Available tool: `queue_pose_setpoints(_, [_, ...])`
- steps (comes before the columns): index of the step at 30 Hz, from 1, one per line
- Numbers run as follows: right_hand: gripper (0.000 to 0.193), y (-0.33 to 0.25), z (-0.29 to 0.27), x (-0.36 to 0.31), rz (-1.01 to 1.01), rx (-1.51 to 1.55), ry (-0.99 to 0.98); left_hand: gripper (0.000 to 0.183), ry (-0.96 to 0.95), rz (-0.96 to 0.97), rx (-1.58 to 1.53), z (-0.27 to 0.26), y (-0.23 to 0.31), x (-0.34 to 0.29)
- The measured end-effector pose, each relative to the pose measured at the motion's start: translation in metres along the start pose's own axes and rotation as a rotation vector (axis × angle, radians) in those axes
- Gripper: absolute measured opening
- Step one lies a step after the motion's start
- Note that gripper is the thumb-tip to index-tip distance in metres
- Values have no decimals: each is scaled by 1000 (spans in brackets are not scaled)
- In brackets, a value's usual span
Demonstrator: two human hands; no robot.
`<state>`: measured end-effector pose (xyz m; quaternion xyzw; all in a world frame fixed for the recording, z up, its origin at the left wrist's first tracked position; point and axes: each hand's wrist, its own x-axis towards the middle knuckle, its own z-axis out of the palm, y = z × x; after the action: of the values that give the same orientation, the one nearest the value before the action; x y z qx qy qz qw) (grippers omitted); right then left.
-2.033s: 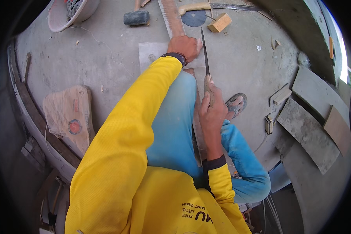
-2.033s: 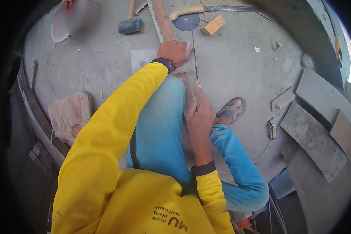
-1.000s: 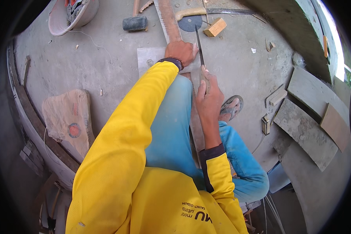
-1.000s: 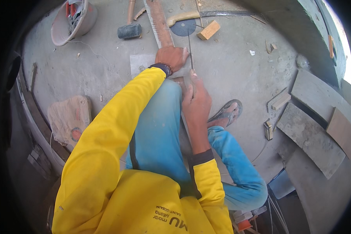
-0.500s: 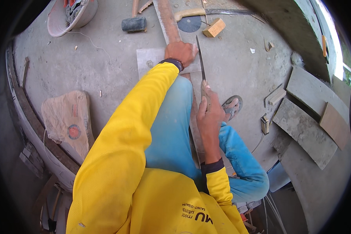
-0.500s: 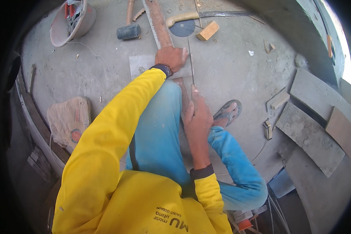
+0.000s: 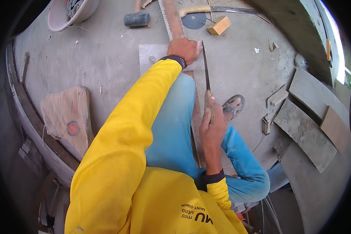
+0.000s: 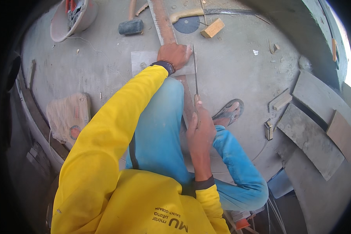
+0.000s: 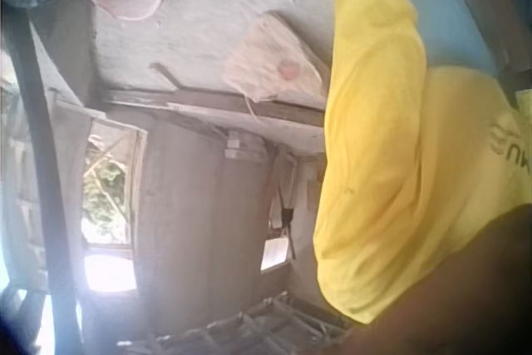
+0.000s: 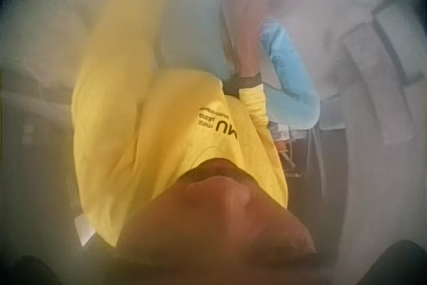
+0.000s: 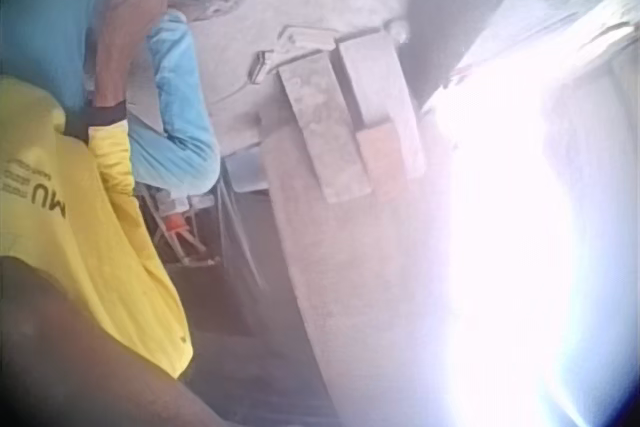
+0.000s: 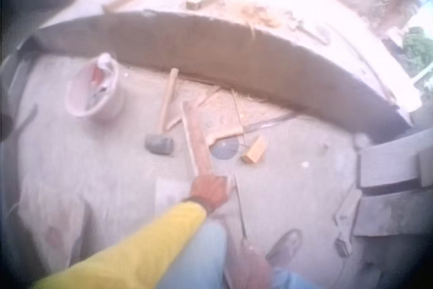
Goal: The person receives a tile, walks to a work area, and sits on the floor. They use a hand saw to cut the tile along a marked line, then measure the cut piece with a tape measure.
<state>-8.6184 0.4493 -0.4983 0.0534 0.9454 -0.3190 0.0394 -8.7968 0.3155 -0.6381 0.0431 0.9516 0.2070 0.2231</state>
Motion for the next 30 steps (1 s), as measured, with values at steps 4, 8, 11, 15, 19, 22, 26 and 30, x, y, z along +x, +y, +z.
queue_pose_setpoints(4, [34,3,17,30,77,61,-7,56,41,39,0,9,4,5])
queue_pose_setpoints(8, [38,7,32,65,71,95,-29,57,26,25,16,4,0,7])
queue_pose_setpoints(11, [37,3,15,25,17,84,-28,57,32,-1,0,7,-4,2])
queue_pose_setpoints(15, [34,3,-4,-19,133,53,-62,57,33,26,7,4,4,3])
queue_pose_setpoints(19, [29,8,30,54,61,80,-5,56,38,51,20,6,4,5])
queue_pose_setpoints(22, [30,6,34,53,28,71,-2,56,22,22,8,9,-3,1])
queue_pose_setpoints(26, [31,5,6,-12,1,31,8,57,9,-6,-12,2,-2,0])
queue_pose_setpoints(30, [31,6,10,5,93,62,-33,58,77,37,0,10,4,5])
